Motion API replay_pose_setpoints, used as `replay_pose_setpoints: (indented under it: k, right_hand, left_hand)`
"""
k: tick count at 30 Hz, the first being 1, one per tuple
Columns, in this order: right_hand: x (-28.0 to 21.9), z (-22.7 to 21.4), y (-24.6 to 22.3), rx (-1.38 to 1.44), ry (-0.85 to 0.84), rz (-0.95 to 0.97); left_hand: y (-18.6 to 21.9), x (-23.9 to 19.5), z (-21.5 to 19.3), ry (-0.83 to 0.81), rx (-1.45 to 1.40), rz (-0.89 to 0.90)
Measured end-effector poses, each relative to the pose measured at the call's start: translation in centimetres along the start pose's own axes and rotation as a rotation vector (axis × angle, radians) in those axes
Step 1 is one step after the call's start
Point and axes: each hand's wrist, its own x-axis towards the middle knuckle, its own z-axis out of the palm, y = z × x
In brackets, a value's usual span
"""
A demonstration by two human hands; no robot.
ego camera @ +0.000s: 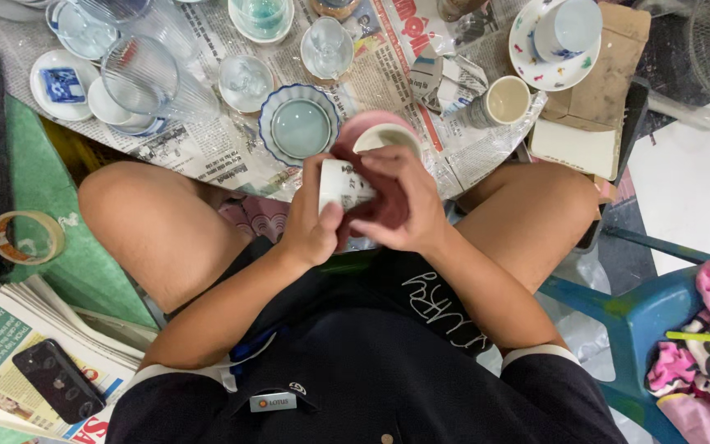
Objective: The person sits cross-legged and wipes various ceramic and glass items with a brown cloth. They handle cups, bowls, and saucers one at a time, wiping the exterior and interior surfaces before placing them back on the table.
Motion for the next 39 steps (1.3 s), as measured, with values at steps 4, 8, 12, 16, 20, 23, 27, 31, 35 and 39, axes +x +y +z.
replay_pose_setpoints:
  k: [4, 8, 12, 16, 20, 23, 27, 31, 35, 39]
  right_hand:
    - [-1.0, -0.1, 0.6, 0.344, -0.029, 0.325]
    - [-1.8, 0.8, 2.5, 1.014, 0.006, 0.942]
    - [-2.4, 2.2, 4.4, 1.291, 0.122, 1.062]
    - [-3.3, 3.8, 3.1, 1.034, 0.486, 0.929]
    - [-1.6, 3.2, 0.4, 0.518, 0.299, 0.155]
    - [0.6, 2.3, -0.6, 0.246, 0.236, -0.231]
    - [2.7, 0.2, -0.5, -0.202, -0.011, -0.393]
    - [2.7, 0.3, -0.4, -0.199, -0.074, -0.193]
    - [2.3, 0.6, 0.0, -0.112, -0.015, -0.141]
    - [2.1, 1.2, 0.0, -0.045, 0.051, -0.056]
  left_hand:
    - [-0.6, 0.7, -1.1, -0.043, 0.293, 0.187]
    - [-1.1, 1.6, -2.8, -0.183, 0.519, 0.523]
    - [-1.5, 1.8, -2.6, -0.162, 0.504, 0.629]
    - [-1.7, 0.5, -1.3, -0.007, 0.499, 0.421]
    - [-1.6, 0.2, -0.3, -0.064, 0.242, 0.037]
    - [-2.6, 0.3, 1.2, -0.097, -0.517, -0.219]
    - [-5.2, 0.6, 0.5, -0.159, -0.822, -0.467]
    - [-8.2, 0.6, 0.8, -0.100, -0.752, -0.428]
    - [-9.3, -0.5, 0.7, -0.049, -0.149, -0.097]
    - [-7.4, -1.1, 0.4, 0.036, 0.566, 0.111]
